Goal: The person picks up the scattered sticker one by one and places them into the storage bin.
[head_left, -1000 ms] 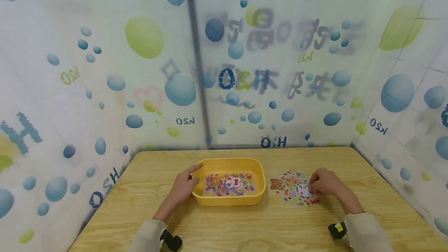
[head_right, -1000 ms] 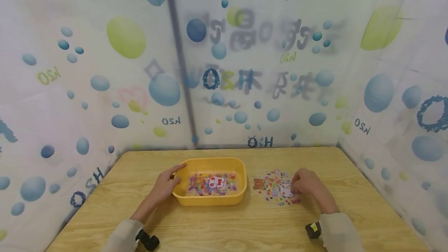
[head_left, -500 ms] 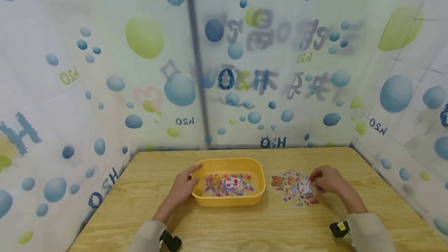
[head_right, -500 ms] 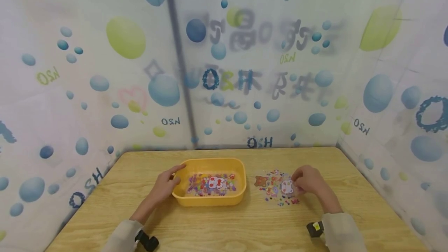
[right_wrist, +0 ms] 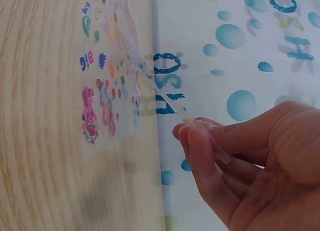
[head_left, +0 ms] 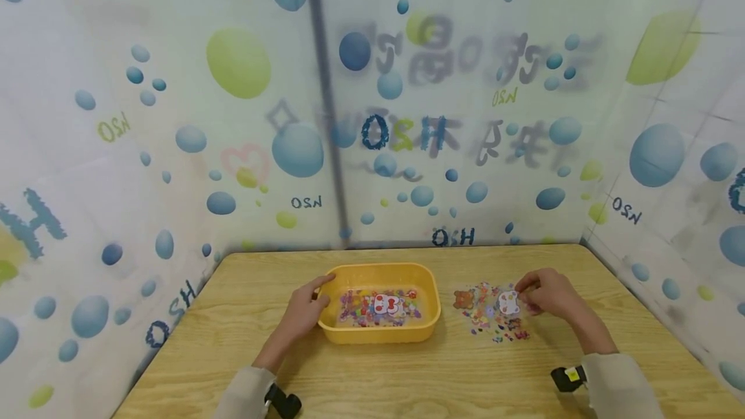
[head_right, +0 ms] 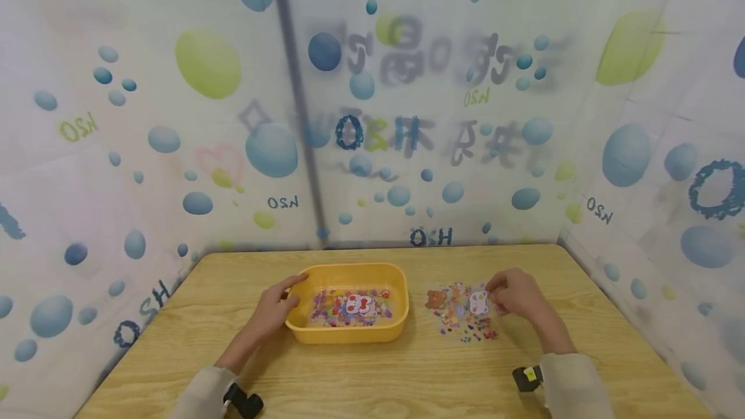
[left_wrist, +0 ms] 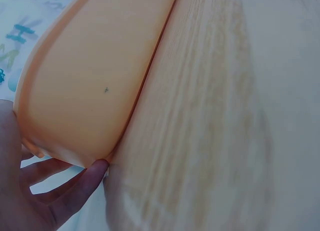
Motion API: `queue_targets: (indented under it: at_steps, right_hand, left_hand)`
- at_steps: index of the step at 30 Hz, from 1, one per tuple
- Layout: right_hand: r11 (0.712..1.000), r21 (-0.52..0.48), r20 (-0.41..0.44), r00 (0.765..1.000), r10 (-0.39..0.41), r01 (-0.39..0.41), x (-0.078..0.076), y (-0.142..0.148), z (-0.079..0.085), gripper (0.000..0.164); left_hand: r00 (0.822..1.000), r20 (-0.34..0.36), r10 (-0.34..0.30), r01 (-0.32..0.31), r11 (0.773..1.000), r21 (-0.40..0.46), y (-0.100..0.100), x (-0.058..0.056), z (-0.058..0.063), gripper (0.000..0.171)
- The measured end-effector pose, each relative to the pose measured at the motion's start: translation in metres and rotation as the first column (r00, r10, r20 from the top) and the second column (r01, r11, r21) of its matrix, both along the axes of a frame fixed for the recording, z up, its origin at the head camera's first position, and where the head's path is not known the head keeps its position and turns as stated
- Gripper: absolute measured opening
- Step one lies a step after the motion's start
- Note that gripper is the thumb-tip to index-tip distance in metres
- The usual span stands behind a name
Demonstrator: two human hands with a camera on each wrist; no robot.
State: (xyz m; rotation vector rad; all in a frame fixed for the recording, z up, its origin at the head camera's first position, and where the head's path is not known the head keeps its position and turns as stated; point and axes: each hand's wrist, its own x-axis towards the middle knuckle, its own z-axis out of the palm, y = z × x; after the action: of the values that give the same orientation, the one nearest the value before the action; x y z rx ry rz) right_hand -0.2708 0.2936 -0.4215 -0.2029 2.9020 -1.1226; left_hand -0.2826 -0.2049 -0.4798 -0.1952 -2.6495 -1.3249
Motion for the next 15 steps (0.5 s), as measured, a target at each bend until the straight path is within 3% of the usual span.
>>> queue_targets:
  at_steps: [15]
  right_hand:
    - [0.998,-0.066,-0.022,1.000,-0.003,0.002,0.0045,0.0038,0.0100,0.023]
  left_hand:
    - [1.000,-0.006,-0.001,0.001,1.000,-0.002,-0.0001,0.0006,-0.0005,0.051]
